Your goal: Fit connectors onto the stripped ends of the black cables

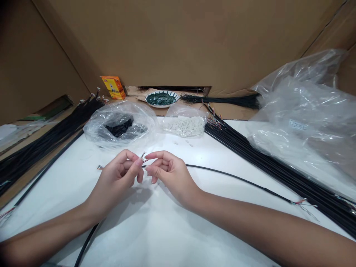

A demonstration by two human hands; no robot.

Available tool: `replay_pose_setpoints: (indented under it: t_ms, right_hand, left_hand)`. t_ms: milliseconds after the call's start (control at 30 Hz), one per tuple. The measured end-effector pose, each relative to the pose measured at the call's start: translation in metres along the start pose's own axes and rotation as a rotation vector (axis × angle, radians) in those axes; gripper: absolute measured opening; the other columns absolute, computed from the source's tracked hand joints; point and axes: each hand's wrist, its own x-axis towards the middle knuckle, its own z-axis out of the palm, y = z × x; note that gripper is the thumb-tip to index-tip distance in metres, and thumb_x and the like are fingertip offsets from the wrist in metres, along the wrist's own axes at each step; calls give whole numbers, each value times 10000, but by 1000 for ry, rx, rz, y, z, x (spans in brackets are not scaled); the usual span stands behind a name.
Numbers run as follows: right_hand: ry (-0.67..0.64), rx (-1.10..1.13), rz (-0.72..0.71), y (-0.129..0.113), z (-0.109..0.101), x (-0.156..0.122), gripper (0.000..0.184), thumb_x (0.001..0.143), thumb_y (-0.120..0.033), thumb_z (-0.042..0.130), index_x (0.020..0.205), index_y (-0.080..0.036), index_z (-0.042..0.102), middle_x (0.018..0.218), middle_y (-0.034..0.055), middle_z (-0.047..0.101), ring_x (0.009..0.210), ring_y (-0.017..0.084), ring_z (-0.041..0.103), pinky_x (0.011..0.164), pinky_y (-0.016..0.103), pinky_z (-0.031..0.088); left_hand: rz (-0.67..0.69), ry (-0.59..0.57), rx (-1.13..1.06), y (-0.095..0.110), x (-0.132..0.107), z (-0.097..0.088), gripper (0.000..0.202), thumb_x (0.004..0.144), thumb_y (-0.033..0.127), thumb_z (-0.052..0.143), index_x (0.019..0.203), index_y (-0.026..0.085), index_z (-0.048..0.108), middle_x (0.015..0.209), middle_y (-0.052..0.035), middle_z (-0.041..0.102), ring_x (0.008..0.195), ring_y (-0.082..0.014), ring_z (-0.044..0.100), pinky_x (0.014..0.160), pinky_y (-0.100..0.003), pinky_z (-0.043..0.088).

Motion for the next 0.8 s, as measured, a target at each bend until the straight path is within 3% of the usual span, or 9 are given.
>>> replay_pose_setpoints:
  t_ms: [133, 367, 567, 800]
  right_hand:
    - [29, 45, 20, -3, 5, -1, 146, 790, -281, 703, 838, -155, 648, 676, -25, 628, 565, 33, 561, 575, 151, 457]
    - [68, 47, 25, -5, 8, -5, 147, 778, -274, 709, 799, -143, 646, 665, -26, 613, 560, 37, 548, 560, 158, 468]
    - [61, 23, -6, -3, 7, -5, 141, 785, -272, 701, 807, -154, 627, 680, -30, 608, 562, 40, 543, 548, 162, 462]
    - [38, 5, -7, 1, 4, -3, 154, 814, -292, 677, 887, -175, 607, 671, -48, 585, 575, 42, 539, 669, 218, 498]
  left_hand:
    - [28, -6, 11, 0, -1, 1, 260, 906, 411, 472, 811, 172, 433, 613, 60, 554, 556, -31, 479, 514, -148, 332]
    - [6, -13, 4, -3, -1, 3, 249, 916, 420, 447, 841, 185, 412, 615, 68, 571, 495, -24, 419, 464, -148, 288]
    - [-9, -14, -16, -3, -1, 3, 269, 912, 434, 452, 823, 185, 406, 599, 77, 550, 456, -15, 356, 452, -149, 272]
    - [-19, -37, -13, -3, 0, 2, 285, 907, 438, 461, 796, 177, 428, 575, 72, 520, 492, -21, 402, 476, -147, 303]
